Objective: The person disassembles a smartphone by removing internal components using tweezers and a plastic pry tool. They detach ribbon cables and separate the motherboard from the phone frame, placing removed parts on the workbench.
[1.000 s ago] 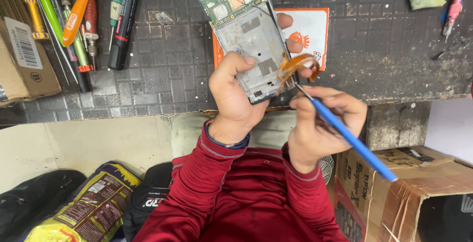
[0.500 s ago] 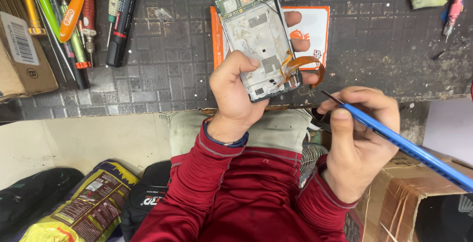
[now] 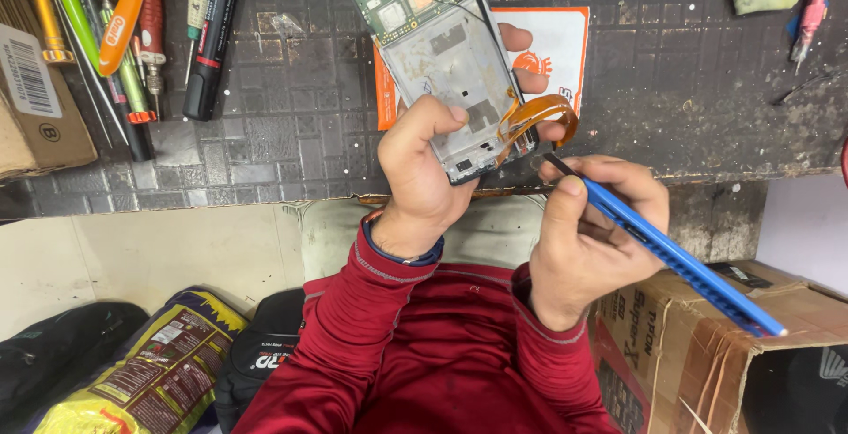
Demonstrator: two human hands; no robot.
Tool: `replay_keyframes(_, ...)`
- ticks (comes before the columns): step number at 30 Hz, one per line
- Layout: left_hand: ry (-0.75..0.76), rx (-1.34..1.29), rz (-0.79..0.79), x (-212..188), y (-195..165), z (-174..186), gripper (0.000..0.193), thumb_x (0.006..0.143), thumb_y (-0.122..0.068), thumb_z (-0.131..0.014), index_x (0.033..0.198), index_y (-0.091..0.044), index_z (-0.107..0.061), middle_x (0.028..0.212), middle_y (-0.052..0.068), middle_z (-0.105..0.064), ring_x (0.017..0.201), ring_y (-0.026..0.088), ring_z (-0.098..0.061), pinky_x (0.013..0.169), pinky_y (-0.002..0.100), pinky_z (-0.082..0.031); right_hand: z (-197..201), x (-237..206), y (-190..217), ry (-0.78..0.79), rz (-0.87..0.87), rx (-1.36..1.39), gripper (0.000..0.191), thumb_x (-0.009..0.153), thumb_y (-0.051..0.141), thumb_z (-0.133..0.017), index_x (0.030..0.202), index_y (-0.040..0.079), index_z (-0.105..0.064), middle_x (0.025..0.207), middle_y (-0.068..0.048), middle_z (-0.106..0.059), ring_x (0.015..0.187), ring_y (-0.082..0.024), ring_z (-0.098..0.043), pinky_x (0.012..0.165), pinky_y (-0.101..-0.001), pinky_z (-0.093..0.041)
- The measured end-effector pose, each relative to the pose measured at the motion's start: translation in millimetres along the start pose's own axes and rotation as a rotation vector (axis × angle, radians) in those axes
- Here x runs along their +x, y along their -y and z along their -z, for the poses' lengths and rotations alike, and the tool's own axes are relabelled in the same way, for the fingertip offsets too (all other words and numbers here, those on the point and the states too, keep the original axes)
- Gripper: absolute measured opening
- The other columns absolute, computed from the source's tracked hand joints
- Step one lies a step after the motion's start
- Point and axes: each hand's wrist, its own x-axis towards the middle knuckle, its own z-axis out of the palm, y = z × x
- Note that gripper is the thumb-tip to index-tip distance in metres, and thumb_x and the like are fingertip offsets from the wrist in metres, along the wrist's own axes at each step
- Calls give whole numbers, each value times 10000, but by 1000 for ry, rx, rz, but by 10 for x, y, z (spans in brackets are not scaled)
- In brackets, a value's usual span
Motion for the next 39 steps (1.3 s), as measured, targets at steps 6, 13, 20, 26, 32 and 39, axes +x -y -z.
replay_keyframes(6,-57,104,19,-24,-15,-7,600,913,-208,-405,1413,115,-484,1188,251,-647,958,404,-704,816,448,-545,-58,-1,-91,5,58,-11,182,1061,-62,-686,1182,-30,-554,1100,-142,-626,942,-198,-694,880,-296,-614)
replay_keyframes(13,-55,-20,49,36,17,2,568,1010,-263,-372,1425,108,-487,1327,245,-628,1071,347,-689,958,499,-580,117,302,-150,208,210,0,224,1015,8,-772,1102,1,-566,1055,-122,-660,893,-184,-670,888,-333,-651)
replay_keyframes(20,-21,-109,-1,72,31,26,718,1163,-508,-194,1412,74,-532,1289,254,-662,1074,363,-709,995,493,-577,348,776,-70,534,371,-208,212,954,7,-827,1029,-2,-630,943,-163,-735,817,-195,-720,739,-255,-539)
replay_keyframes(26,-29,-90,-9,81,44,32,750,1183,-536,-158,1407,69,-540,1280,249,-670,1075,354,-712,986,488,-583,324,801,-45,543,393,-269,205,948,-30,-833,1020,1,-644,943,-167,-740,805,-200,-707,723,-259,-530)
replay_keyframes(32,-45,-55,-10,87,64,29,725,1186,-509,-170,1414,77,-531,1295,249,-667,1085,350,-708,998,494,-586,263,716,-80,465,443,-281,217,968,-33,-817,1034,-3,-612,969,-155,-740,819,-204,-710,756,-277,-527)
replay_keyframes(39,-46,-31,-17,91,87,30,714,1188,-509,-169,1432,63,-518,1307,244,-661,1107,346,-704,1006,488,-585,213,627,-40,387,228,-246,196,981,16,-817,1051,8,-634,978,-109,-728,803,-117,-686,704,-209,-534)
